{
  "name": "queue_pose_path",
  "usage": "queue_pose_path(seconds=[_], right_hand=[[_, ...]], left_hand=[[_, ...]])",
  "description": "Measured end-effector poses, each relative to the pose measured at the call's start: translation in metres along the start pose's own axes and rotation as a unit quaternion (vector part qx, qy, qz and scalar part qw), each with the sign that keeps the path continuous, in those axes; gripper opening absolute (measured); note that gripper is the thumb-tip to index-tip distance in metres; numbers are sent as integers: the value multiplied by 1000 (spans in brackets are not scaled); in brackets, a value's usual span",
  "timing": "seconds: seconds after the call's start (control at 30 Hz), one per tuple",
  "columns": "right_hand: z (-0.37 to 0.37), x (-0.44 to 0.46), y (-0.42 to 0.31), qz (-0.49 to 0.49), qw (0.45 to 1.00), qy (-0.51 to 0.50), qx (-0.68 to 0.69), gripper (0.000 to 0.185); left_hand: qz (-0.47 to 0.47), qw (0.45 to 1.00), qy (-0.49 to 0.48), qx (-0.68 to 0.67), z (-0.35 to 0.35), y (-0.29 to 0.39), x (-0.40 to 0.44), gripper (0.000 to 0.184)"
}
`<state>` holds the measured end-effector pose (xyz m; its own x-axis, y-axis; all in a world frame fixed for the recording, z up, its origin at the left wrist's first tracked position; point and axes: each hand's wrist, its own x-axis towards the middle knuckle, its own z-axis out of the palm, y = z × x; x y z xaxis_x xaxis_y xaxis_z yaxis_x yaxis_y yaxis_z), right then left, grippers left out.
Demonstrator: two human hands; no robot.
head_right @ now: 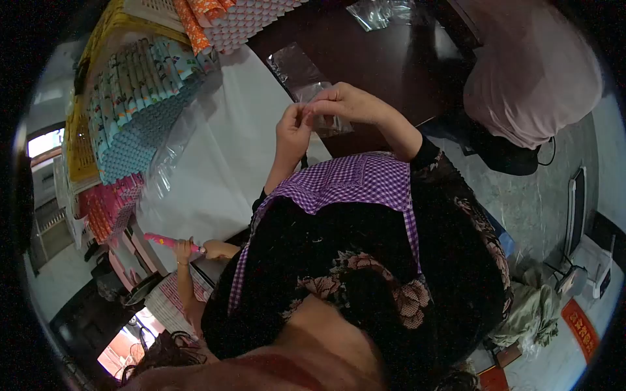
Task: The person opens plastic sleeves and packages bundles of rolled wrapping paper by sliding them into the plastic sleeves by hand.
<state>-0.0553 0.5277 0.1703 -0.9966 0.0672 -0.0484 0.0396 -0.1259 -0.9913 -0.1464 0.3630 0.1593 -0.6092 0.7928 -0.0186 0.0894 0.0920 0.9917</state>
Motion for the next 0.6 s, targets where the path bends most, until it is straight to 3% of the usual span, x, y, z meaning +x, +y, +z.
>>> queue_pose_path(seconds=[0.03, 0.1, 0.13, 0.2, 0.27, 0.33, 0.47, 0.53, 0.6], right_hand=[[-5, 4, 3, -2, 1000, -6, -1, 32], [-21, 21, 12, 86, 996, 19, -17, 30], [-31, 34, 16, 53, 997, 51, -39, 28], [-45, 60, 3, 77, 981, 88, -155, 27], [-72, 101, 46, 41, 987, 86, -126, 28], [-91, 146, 70, -31, 931, 123, -341, 30], [-105, 210, 102, 41, 876, 146, -457, 36], [-107, 229, 115, 121, 844, 142, -502, 45], [-103, 240, 141, 93, 817, 182, -540, 47]], left_hand=[[-1, 1000, -6, 27, -6, -9, -5, 20], [-36, 999, -17, 28, -23, -27, -19, 19], [-70, 997, -9, 22, -28, -40, -25, 18], [-117, 993, 11, -17, -36, -51, -41, 17], [-139, 990, 33, -16, -44, -56, -57, 16], [-178, 981, 82, -15, -49, -63, -71, 12], [-193, 965, 176, 3, -57, -62, -96, 14], [-214, 953, 211, -18, -60, -60, -106, 16], [-260, 933, 248, -7, -62, -49, -111, 20]])
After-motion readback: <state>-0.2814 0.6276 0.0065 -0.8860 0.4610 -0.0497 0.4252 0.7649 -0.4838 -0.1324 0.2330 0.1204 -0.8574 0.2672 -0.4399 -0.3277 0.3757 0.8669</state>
